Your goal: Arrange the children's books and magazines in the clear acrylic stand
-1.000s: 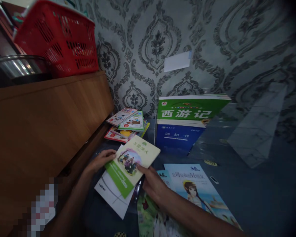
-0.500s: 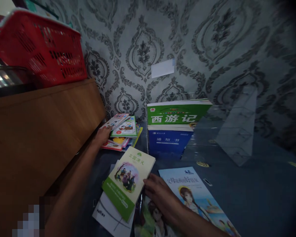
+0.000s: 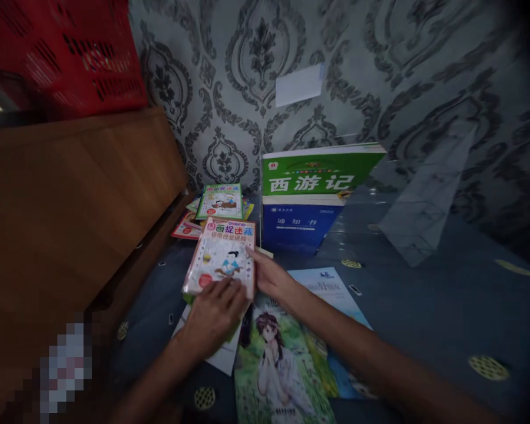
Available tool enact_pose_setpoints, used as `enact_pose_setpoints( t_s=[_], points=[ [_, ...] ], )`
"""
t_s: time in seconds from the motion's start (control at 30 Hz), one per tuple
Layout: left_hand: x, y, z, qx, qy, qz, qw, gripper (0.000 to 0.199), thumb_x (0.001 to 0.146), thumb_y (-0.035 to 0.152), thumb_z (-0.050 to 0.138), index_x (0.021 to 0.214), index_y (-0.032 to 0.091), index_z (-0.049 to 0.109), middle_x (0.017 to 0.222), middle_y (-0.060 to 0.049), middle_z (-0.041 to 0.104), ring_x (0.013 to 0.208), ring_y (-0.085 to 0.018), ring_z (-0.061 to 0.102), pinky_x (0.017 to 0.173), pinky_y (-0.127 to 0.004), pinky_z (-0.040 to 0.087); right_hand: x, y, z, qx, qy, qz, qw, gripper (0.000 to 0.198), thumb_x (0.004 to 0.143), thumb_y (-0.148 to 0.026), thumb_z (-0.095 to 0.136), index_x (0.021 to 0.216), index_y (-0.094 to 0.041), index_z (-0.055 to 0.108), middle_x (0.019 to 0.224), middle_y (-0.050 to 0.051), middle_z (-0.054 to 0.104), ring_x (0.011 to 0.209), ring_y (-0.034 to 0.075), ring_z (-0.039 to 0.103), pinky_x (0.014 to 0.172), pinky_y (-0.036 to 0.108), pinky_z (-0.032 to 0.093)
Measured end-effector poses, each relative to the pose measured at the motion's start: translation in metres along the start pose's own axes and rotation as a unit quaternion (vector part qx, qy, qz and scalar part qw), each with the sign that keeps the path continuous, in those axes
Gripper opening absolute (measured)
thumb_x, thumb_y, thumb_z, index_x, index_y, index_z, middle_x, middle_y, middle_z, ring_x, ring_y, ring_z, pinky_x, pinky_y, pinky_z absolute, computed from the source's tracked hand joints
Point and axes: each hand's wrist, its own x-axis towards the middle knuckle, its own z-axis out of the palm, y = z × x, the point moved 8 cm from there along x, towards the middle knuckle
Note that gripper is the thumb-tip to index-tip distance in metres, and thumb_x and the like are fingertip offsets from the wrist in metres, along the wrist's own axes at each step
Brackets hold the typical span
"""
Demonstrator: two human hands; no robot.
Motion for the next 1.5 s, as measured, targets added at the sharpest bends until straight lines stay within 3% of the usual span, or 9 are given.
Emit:
enact_pose_setpoints(
  t_s=[0.1,0.3,0.47,0.6,0.7,0.87,1.0,1.1,1.5],
  points=[
    [-0.015,0.011,0.011,-0.080,-0.022,-0.029,0.996,0.044,0.100,0.035,0.051,0.141,0.017,0.051,0.141,-0.012,0.063,0.137,-0.024,0.054,0.115,-0.046,0.042,-0.006,0.011,-0.006,-0.003,0.007,-0.020,1.000,0.043,0.061,-0.023,0.087,0.100,-0.022,0.068,0.092,0.005,0.080,0.088,0.028,0.074,0.081,0.043,0.060],
    [-0.011,-0.058,0.030,-0.102,-0.006,-0.201,0.974,0.061,0.101,0.038,0.046,0.156,0.016,0.030,0.163,-0.018,0.033,0.155,-0.028,0.023,0.125,-0.057,0.022,-0.045,0.016,0.006,-0.038,-0.013,-0.029,0.999,0.051,0.063,-0.028,0.089,0.110,-0.020,0.069,0.097,0.005,0.080,0.085,0.025,0.076,0.083,0.039,0.060],
    [-0.026,-0.084,0.019,-0.322,0.134,-0.381,0.856,0.061,0.101,0.045,0.040,0.154,0.018,0.031,0.158,-0.017,0.042,0.147,-0.028,0.041,0.118,-0.047,0.039,-0.084,0.000,-0.010,-0.061,0.021,-0.067,0.996,0.053,0.061,-0.040,0.091,0.104,-0.018,0.071,0.098,0.008,0.080,0.090,0.028,0.076,0.085,0.041,0.059],
    [-0.009,-0.050,0.022,-0.548,0.082,-0.355,0.753,0.052,0.094,0.053,0.052,0.134,0.020,0.052,0.124,-0.012,0.071,0.109,-0.029,0.071,0.085,-0.039,0.060,-0.116,-0.025,-0.039,-0.112,0.057,-0.123,0.984,0.047,0.067,-0.045,0.087,0.103,-0.019,0.072,0.100,0.006,0.080,0.087,0.025,0.075,0.080,0.038,0.059],
    [0.026,-0.019,0.011,-0.624,0.052,-0.305,0.717,0.043,0.090,0.051,0.060,0.119,0.020,0.058,0.105,-0.009,0.076,0.087,-0.024,0.074,0.069,-0.031,0.059,-0.138,-0.056,-0.070,-0.156,0.102,-0.170,0.968,0.045,0.068,-0.047,0.086,0.102,-0.019,0.074,0.093,0.004,0.079,0.076,0.022,0.074,0.073,0.035,0.059],
    [0.118,0.027,-0.024,-0.605,0.108,-0.185,0.767,0.021,0.095,0.039,0.054,0.101,0.020,0.059,0.097,-0.005,0.073,0.082,-0.019,0.070,0.066,-0.026,0.054,-0.181,-0.154,-0.118,-0.256,0.183,-0.276,0.908,0.042,0.059,-0.047,0.090,0.088,-0.020,0.076,0.079,0.002,0.077,0.066,0.020,0.070,0.063,0.033,0.057],
    [0.190,0.059,-0.057,-0.451,0.199,-0.080,0.866,0.012,0.097,0.027,0.051,0.092,0.020,0.060,0.086,-0.002,0.068,0.080,-0.016,0.065,0.074,-0.027,0.051,-0.218,-0.247,-0.132,-0.294,0.218,-0.441,0.819,0.039,0.063,-0.044,0.089,0.093,-0.023,0.076,0.092,0.002,0.077,0.091,0.024,0.071,0.083,0.037,0.059],
    [0.228,0.072,-0.064,-0.365,0.246,-0.049,0.897,0.012,0.098,0.022,0.049,0.090,0.020,0.058,0.082,-0.002,0.065,0.076,-0.016,0.063,0.075,-0.028,0.050,-0.223,-0.282,-0.139,-0.287,0.206,-0.505,0.787,0.040,0.065,-0.049,0.087,0.096,-0.026,0.075,0.100,0.002,0.077,0.105,0.026,0.069,0.095,0.042,0.056],
    [0.246,0.074,-0.032,-0.331,0.217,-0.101,0.913,0.012,0.098,0.020,0.047,0.102,0.020,0.059,0.087,-0.004,0.070,0.075,-0.017,0.067,0.073,-0.028,0.052,-0.188,-0.278,-0.176,-0.237,0.175,-0.472,0.831,0.050,0.059,-0.053,0.089,0.096,-0.024,0.073,0.101,0.002,0.077,0.105,0.026,0.069,0.090,0.040,0.058]
  ],
)
